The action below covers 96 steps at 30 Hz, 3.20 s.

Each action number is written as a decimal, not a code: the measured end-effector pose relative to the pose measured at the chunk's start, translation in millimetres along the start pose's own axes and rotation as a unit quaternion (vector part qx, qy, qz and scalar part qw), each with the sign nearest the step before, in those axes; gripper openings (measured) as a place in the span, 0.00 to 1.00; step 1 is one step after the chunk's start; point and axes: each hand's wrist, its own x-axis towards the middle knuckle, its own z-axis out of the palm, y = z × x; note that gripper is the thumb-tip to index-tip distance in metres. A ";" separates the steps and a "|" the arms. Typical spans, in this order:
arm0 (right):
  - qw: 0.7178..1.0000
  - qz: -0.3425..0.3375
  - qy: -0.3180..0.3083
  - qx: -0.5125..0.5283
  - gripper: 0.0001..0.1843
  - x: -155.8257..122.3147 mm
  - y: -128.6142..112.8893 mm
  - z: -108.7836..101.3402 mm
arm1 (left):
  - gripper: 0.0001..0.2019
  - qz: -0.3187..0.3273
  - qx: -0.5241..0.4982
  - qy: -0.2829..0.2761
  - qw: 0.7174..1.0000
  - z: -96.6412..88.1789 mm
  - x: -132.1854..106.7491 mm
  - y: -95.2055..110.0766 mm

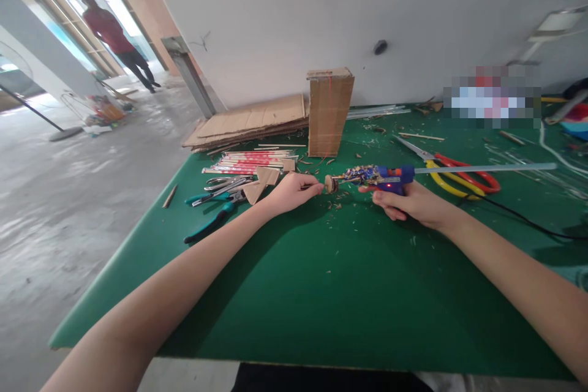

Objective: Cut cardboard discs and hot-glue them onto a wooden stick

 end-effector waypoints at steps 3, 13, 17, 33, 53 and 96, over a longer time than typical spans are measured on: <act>1.000 0.004 -0.012 -0.015 0.24 0.0 0.7 -0.4 | 0.18 0.007 0.000 0.000 1.000 -0.2 -0.1 -0.4; 1.000 0.004 -0.017 -0.026 0.24 -0.4 -0.3 -1.4 | 0.18 -0.013 -0.022 0.011 1.000 -1.3 0.1 -0.9; 0.999 0.008 -0.020 -0.026 0.24 -0.2 0.5 -1.8 | 0.19 -0.021 -0.024 0.012 0.999 -2.0 0.0 -0.7; 0.999 0.018 -0.027 -0.036 0.24 -1.5 -1.1 -1.7 | 0.22 -0.028 -0.043 0.010 0.999 -3.8 -2.1 2.2; 0.999 0.012 -0.001 -0.035 0.21 -0.8 -3.7 0.8 | 0.21 -0.007 -0.044 -0.022 0.999 -5.3 -1.8 0.5; 0.998 0.022 -0.012 -0.058 0.18 -3.1 -11.0 1.9 | 0.21 -0.025 -0.031 0.000 0.999 -5.5 -1.2 -0.7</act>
